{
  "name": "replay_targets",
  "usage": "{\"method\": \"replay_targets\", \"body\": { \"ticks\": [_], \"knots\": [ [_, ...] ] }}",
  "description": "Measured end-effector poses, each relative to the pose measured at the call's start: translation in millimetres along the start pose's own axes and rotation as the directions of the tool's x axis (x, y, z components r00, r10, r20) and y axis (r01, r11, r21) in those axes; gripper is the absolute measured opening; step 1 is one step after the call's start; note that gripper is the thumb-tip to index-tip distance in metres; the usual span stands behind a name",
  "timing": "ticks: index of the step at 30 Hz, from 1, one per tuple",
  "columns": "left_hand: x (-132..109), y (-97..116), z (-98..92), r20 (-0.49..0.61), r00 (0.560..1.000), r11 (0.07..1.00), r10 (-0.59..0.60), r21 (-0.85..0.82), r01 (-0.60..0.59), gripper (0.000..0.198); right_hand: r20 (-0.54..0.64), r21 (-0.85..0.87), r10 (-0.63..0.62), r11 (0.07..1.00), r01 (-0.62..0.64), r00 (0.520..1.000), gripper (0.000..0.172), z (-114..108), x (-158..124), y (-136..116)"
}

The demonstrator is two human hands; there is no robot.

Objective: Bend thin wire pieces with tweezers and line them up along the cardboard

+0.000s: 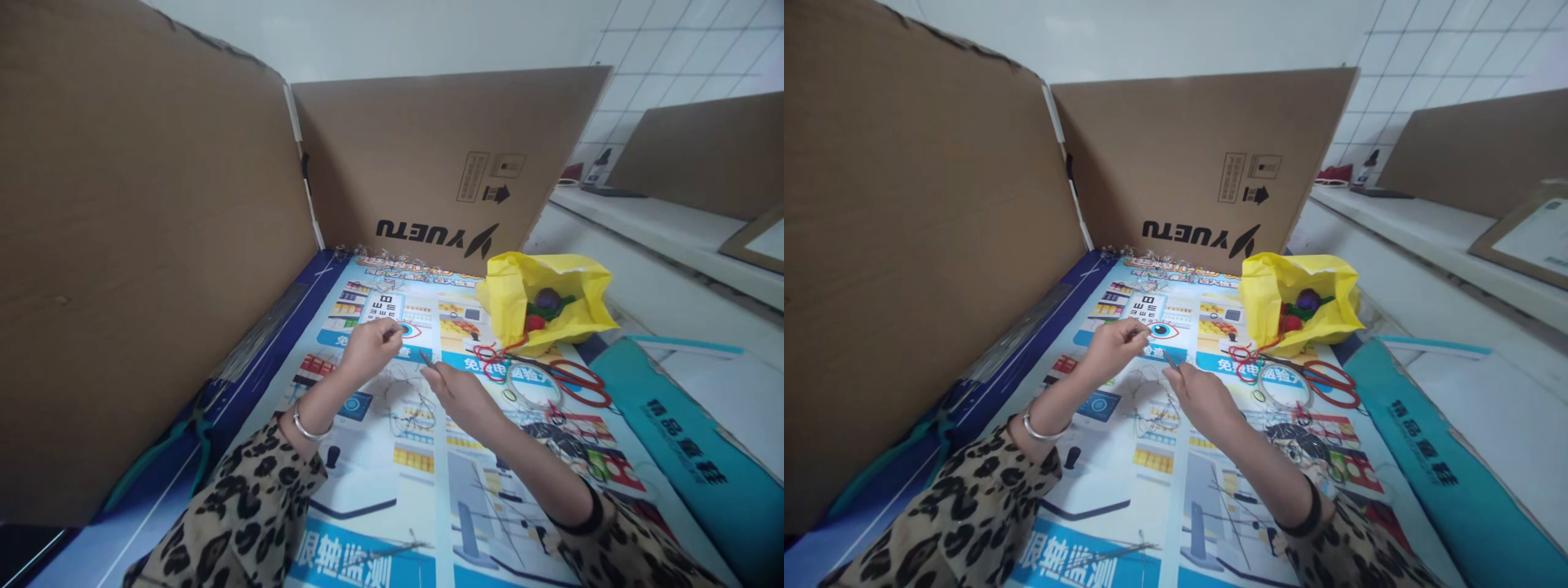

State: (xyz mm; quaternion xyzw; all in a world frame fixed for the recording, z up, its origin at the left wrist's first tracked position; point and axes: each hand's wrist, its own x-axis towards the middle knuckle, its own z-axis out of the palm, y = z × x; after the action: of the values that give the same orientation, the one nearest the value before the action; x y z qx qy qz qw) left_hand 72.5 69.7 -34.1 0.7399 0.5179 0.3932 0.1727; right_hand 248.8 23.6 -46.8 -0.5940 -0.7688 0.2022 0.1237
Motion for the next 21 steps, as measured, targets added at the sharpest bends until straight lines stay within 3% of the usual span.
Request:
{"method": "replay_targets", "body": {
  "ticks": [7, 12, 21],
  "knots": [
    [-13.6, 17.5, 22.3, -0.003, 0.997, 0.989, -0.081, -0.121, 0.08, 0.017, -0.071, 0.237, 0.015, 0.972, 0.002, 0.997, 0.044, 8.2, 4.2, 9.4],
    [-16.0, 20.6, 24.5, -0.002, 0.993, 0.982, -0.12, -0.15, 0.118, 0.018, -0.072, 0.241, 0.04, 0.97, -0.022, 0.997, 0.042, 6.9, 4.6, 6.9],
    [-18.1, 14.3, 33.3, -0.006, 0.996, 0.979, -0.089, -0.187, 0.086, 0.017, -0.067, 0.257, 0.015, 0.967, 0.003, 0.998, 0.043, 6.0, 5.3, 6.8]
  ]
}}
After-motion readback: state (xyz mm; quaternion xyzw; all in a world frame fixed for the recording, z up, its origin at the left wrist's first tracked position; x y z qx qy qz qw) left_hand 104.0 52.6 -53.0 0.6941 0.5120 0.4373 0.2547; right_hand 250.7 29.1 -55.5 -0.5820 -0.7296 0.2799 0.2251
